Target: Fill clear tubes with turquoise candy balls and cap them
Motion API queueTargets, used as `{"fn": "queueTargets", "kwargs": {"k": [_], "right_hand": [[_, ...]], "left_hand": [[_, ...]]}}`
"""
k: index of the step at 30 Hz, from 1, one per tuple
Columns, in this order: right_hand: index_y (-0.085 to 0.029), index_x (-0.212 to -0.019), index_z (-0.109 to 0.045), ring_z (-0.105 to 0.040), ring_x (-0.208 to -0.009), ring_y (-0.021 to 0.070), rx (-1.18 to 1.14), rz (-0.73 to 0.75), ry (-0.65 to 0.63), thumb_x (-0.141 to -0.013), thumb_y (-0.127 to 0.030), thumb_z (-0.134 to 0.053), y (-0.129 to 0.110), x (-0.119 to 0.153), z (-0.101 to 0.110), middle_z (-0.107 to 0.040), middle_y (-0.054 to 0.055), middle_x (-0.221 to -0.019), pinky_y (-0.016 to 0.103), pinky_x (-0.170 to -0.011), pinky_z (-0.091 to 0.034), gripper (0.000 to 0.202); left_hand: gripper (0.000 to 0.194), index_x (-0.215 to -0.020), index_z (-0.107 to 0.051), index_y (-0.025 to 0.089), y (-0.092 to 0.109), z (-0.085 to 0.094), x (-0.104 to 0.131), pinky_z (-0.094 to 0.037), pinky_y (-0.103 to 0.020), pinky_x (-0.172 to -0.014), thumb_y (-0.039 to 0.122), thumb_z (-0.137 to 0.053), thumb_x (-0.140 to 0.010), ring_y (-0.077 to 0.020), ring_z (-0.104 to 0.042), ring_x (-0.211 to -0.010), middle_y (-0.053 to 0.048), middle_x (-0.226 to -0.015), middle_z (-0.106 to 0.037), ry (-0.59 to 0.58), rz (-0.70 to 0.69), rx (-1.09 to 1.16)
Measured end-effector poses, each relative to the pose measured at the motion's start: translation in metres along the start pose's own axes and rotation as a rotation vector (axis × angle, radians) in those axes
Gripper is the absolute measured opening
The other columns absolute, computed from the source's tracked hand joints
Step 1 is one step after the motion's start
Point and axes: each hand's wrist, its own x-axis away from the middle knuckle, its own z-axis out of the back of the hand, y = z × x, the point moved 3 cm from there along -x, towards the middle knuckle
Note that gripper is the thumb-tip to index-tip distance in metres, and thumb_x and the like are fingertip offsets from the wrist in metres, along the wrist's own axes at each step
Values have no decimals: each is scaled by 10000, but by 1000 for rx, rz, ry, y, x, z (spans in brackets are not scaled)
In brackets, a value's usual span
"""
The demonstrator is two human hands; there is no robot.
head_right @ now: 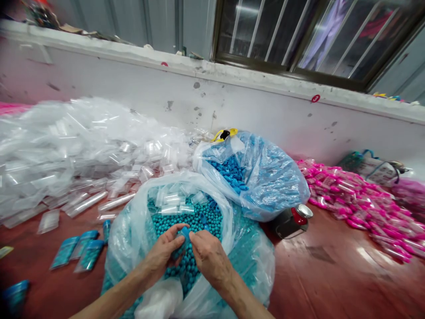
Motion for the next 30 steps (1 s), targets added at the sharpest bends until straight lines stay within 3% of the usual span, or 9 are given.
{"fn": "queueTargets", "kwargs": {"k": [3,7,13,18,21,23,27,30], "right_hand": [[-162,-793,-648,-481,-595,114,-274,-156,-7,-821,-235,-463,11,-2,1,-538,3,-634,228,-580,-392,201],[-164,-760,-681,-353,-455,70,-618,-438,-132,-715,-248,-571,23,-3,0,-435,-54,-498,192,-436,-289,146],[-184,-740,-693,-344,-488,68,-628,-423,-80,-708,-244,-573,21,-7,8,-459,-52,-529,199,-472,-286,138],[-182,-718,-690,-361,-457,71,-632,-467,-128,-695,-247,-581,24,-6,1,-451,-57,-482,201,-454,-304,129],[-192,-711,-678,-459,-572,100,-487,-303,-73,-740,-251,-552,18,-8,3,-532,-25,-582,230,-566,-379,142],[-198,-765,-662,-498,-627,111,-487,-254,-38,-736,-258,-564,17,-11,6,-563,-8,-684,236,-584,-406,118],[-194,-915,-577,-457,-434,82,-814,-467,24,-652,-315,-634,27,-17,4,-484,-62,-587,216,-414,-407,294],[-176,-1005,-548,-497,-449,97,-792,-507,68,-681,-335,-599,25,-20,3,-504,-53,-614,253,-460,-455,365]], "left_hand": [[506,-1048,-432,187,3,2,0,-190,-131,-282,470,-596,-663,-29,-384,-285,98,-488,-458,5,-26,-60],[491,-1038,-407,187,4,4,-1,-262,-133,-287,478,-576,-679,-55,-460,-314,74,-537,-511,-149,-6,-120],[538,-1121,-366,182,11,3,0,-253,-135,-279,456,-552,-696,-41,-437,-306,69,-589,-514,-70,-9,-184],[390,-962,-441,171,8,-1,-3,-278,-140,-280,410,-560,-679,-15,-319,-284,113,-502,-398,-53,-43,-182],[335,-948,-434,189,6,3,-4,-275,-141,-276,405,-526,-709,-19,-306,-275,127,-481,-338,23,-75,-212],[338,-974,-420,196,8,5,-3,-271,-139,-280,416,-504,-731,-30,-354,-283,119,-490,-365,2,-80,-249],[394,-1017,-362,212,12,6,-1,-299,-143,-302,447,-501,-733,-73,-494,-356,80,-580,-482,-176,-45,-251],[376,-1016,-353,210,11,5,0,-291,-147,-303,433,-488,-745,-72,-482,-349,84,-574,-462,-159,-48,-259]]}}
